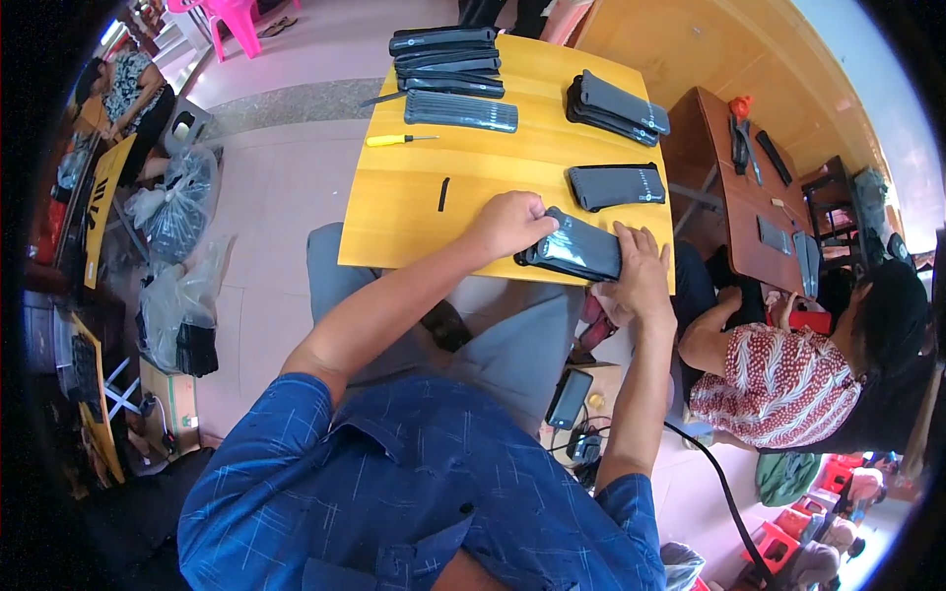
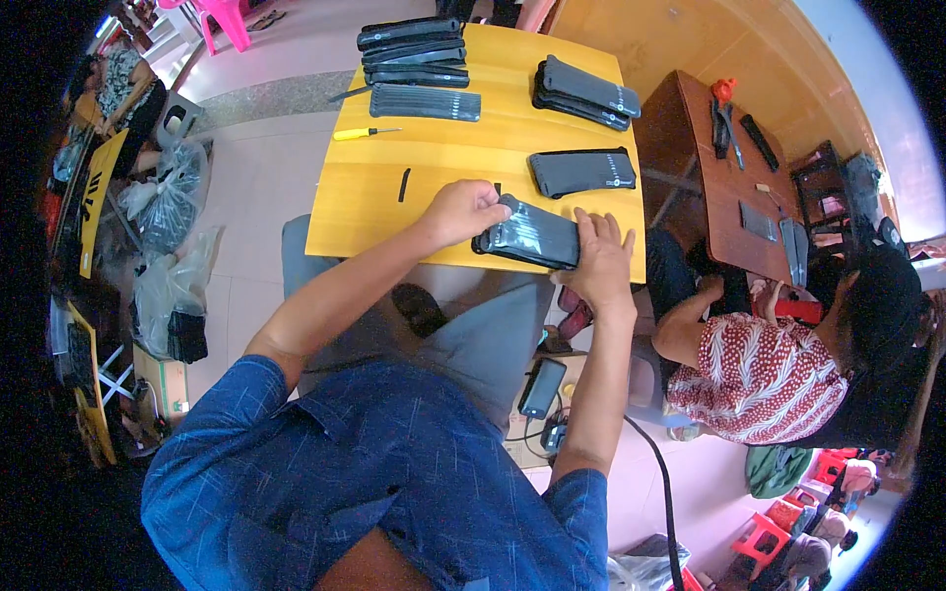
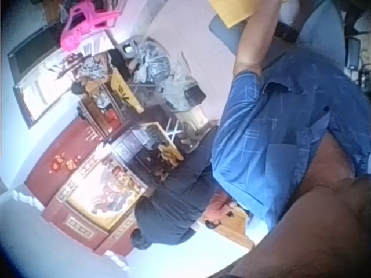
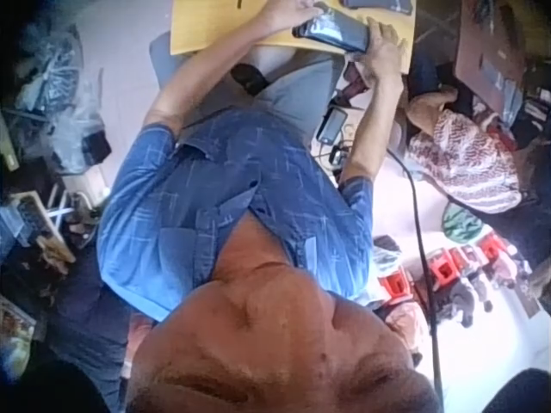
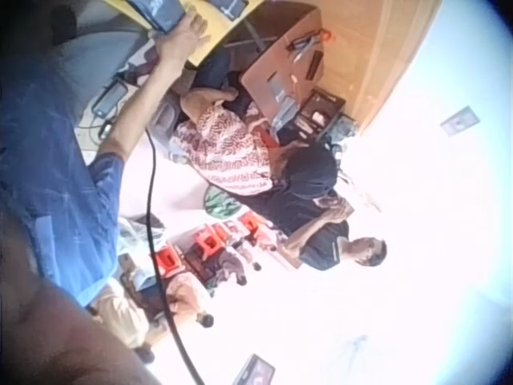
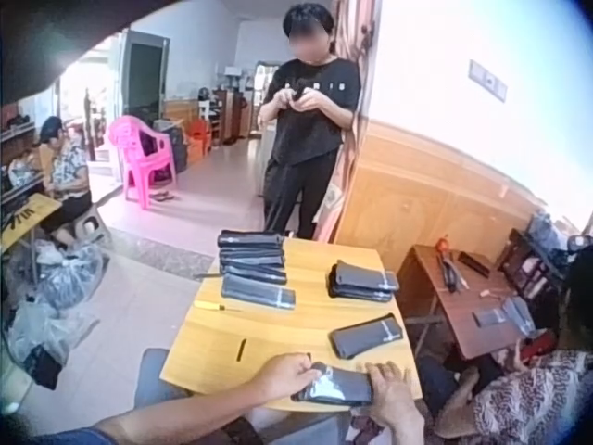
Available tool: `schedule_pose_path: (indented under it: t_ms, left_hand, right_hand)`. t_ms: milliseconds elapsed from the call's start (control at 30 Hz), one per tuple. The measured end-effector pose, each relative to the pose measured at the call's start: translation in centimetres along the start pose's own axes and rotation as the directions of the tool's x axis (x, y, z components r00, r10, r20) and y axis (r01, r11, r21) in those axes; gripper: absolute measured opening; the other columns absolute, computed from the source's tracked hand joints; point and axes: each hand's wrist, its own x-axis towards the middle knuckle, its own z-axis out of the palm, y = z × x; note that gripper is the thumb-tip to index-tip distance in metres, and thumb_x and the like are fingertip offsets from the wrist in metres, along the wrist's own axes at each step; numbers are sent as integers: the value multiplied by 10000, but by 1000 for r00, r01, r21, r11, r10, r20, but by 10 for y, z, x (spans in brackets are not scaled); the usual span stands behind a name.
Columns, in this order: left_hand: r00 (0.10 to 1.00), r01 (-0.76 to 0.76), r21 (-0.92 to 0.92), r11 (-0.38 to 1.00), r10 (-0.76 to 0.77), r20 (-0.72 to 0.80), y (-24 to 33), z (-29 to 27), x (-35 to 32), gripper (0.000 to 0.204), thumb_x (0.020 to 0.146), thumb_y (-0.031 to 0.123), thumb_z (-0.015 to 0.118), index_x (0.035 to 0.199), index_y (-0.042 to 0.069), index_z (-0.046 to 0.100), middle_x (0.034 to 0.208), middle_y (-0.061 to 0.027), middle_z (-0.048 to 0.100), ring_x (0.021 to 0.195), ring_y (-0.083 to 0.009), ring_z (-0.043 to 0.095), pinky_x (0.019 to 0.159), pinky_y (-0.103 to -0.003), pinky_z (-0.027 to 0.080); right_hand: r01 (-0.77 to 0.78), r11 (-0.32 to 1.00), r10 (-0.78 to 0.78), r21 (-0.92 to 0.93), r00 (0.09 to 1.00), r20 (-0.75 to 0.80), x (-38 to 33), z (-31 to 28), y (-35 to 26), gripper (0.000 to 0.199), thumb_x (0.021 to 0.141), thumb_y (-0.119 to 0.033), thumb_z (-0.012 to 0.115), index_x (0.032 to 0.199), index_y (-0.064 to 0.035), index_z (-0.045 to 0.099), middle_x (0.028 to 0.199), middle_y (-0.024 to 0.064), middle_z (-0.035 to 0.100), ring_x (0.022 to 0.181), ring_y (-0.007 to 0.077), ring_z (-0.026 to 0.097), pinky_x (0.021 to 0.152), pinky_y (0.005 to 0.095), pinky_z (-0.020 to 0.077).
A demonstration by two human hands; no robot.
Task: The recorder is seen gathering, aligning, and bundling black fabric straps together using another strap as a tie.
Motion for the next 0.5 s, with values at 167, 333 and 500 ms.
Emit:
schedule_pose_path:
  t_ms: [167, 333, 500]
  left_hand:
    - [999, 32, 7, 999, -32, 11, -2, 1, 2, 307, 875, 309, 742, 853, 7, 698, 737, -89, 699, 641, -152, 646, 616, -325, 515]
    - [995, 100, -70, 993, -98, 33, -8, 2, 2, 302, 913, 307, 702, 854, 11, 692, 713, -73, 683, 613, -143, 635, 581, -306, 507]
    - [958, 274, -359, 892, -222, 180, -3, -1, -3, 255, 1000, 263, 579, 951, 19, 634, 729, -52, 627, 594, -129, 618, 544, -276, 533]
  right_hand:
    - [152, 985, -150, 80, 988, -32, 12, 11, -28, 1007, 553, -226, 934, 1436, -112, 463, 1339, 173, 572, 1325, 362, 495, 1168, 578, 283]
    - [146, 980, -148, 135, 989, 10, 16, 20, -28, 896, 596, -283, 917, 1367, -89, 505, 1260, 159, 611, 1229, 366, 557, 1115, 602, 336]
    - [184, 971, -179, 150, 983, -49, 20, 23, -25, 863, 574, -366, 918, 1305, -83, 557, 1259, 150, 621, 1224, 351, 563, 1090, 573, 360]
